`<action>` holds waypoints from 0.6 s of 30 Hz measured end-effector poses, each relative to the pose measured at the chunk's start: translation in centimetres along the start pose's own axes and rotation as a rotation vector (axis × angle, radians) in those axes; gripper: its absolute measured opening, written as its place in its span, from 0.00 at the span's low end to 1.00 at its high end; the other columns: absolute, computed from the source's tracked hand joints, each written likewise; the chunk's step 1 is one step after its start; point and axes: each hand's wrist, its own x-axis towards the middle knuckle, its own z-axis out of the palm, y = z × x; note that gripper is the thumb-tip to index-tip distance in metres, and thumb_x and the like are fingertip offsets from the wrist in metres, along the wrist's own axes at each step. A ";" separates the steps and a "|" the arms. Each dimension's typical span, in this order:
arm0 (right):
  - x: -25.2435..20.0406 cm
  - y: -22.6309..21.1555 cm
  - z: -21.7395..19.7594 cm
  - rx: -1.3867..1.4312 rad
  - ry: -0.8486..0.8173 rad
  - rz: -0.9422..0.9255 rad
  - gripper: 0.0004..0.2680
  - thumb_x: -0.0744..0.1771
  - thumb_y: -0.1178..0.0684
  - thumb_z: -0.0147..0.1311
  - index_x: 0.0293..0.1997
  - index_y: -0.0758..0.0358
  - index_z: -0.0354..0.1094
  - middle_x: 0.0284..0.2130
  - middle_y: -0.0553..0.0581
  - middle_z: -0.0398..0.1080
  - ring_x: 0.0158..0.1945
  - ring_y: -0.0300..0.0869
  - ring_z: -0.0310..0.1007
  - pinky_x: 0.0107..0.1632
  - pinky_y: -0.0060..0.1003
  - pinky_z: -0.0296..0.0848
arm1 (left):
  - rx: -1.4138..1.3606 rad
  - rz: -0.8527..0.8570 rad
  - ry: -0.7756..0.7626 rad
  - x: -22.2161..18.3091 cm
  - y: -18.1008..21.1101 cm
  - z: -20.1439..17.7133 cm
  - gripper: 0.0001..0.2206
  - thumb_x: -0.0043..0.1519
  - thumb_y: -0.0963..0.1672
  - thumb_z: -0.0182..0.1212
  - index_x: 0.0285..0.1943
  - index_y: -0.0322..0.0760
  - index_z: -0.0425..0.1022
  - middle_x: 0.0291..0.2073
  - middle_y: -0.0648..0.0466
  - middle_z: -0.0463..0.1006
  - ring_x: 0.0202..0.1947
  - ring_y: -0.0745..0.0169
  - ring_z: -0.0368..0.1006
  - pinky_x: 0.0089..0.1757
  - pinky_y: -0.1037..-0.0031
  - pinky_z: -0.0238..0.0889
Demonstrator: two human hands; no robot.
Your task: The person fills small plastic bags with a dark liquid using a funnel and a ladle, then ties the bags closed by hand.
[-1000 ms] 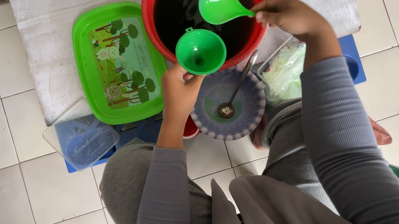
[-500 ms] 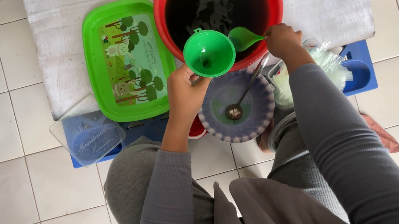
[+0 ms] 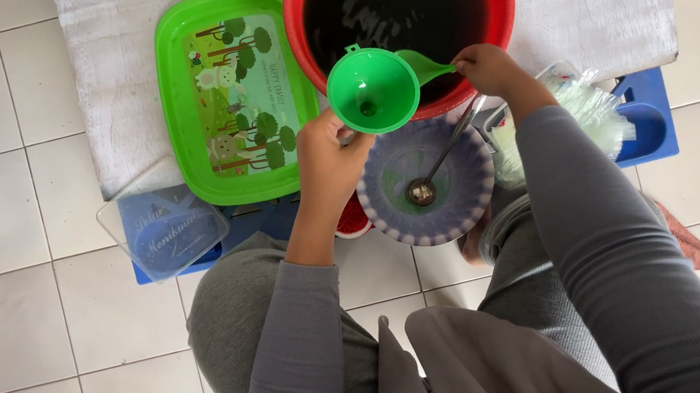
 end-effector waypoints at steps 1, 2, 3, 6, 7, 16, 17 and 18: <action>0.0 -0.1 -0.6 -0.003 0.003 0.000 0.11 0.74 0.50 0.46 0.58 0.60 0.74 0.49 0.66 0.76 0.58 0.62 0.72 0.59 0.58 0.65 | -0.003 0.003 0.001 0.0 0.1 -0.1 0.08 0.65 0.40 0.65 0.31 0.39 0.76 0.18 0.58 0.73 0.27 0.77 0.62 0.36 0.73 0.67; 0.0 -0.2 -1.3 0.008 0.015 -0.037 0.11 0.73 0.50 0.47 0.57 0.60 0.74 0.48 0.66 0.76 0.58 0.62 0.72 0.60 0.57 0.66 | 0.002 -0.005 -0.001 -0.1 0.1 -0.2 0.07 0.64 0.40 0.65 0.32 0.39 0.77 0.18 0.58 0.73 0.28 0.76 0.62 0.37 0.72 0.68; -0.1 -0.2 -2.1 0.018 0.029 -0.072 0.11 0.73 0.50 0.47 0.56 0.60 0.74 0.47 0.65 0.76 0.58 0.61 0.72 0.60 0.57 0.67 | 0.004 -0.011 -0.004 -0.1 0.2 -0.1 0.06 0.64 0.40 0.65 0.32 0.38 0.77 0.18 0.59 0.72 0.28 0.76 0.61 0.37 0.71 0.68; -1.7 -1.5 -5.7 0.020 0.043 -0.134 0.12 0.73 0.48 0.46 0.58 0.59 0.73 0.47 0.64 0.76 0.58 0.61 0.71 0.60 0.56 0.66 | 0.018 -0.036 -0.021 -0.2 -0.5 0.2 0.04 0.65 0.42 0.66 0.36 0.39 0.79 0.25 0.53 0.79 0.36 0.71 0.71 0.41 0.66 0.70; -2.5 -2.2 -7.0 0.017 0.048 -0.137 0.12 0.73 0.48 0.46 0.58 0.59 0.73 0.47 0.64 0.76 0.58 0.61 0.71 0.60 0.56 0.66 | 0.016 -0.030 -0.018 -0.2 -0.1 0.2 0.04 0.65 0.42 0.66 0.36 0.39 0.79 0.25 0.53 0.79 0.36 0.71 0.71 0.41 0.66 0.70; -12.6 -6.8 -13.5 -0.021 0.183 -0.197 0.12 0.75 0.50 0.46 0.60 0.62 0.74 0.46 0.67 0.76 0.55 0.64 0.72 0.55 0.58 0.68 | 0.035 -0.124 -0.106 -0.8 1.2 1.4 0.08 0.63 0.45 0.68 0.45 0.36 0.81 0.39 0.45 0.84 0.51 0.43 0.78 0.46 0.55 0.72; -13.8 -7.3 -13.7 0.023 0.190 -0.192 0.12 0.74 0.50 0.46 0.59 0.64 0.74 0.45 0.67 0.76 0.53 0.61 0.73 0.53 0.57 0.69 | 0.049 -0.138 -0.111 -0.8 0.9 1.5 0.09 0.62 0.46 0.68 0.45 0.37 0.81 0.39 0.46 0.84 0.51 0.45 0.79 0.46 0.56 0.72; -14.9 -7.9 -13.9 0.067 0.196 -0.186 0.12 0.74 0.51 0.46 0.59 0.66 0.74 0.45 0.67 0.76 0.51 0.58 0.74 0.52 0.55 0.69 | 0.063 -0.152 -0.116 -0.8 0.6 1.6 0.09 0.62 0.46 0.69 0.45 0.38 0.82 0.39 0.47 0.85 0.51 0.46 0.79 0.46 0.57 0.73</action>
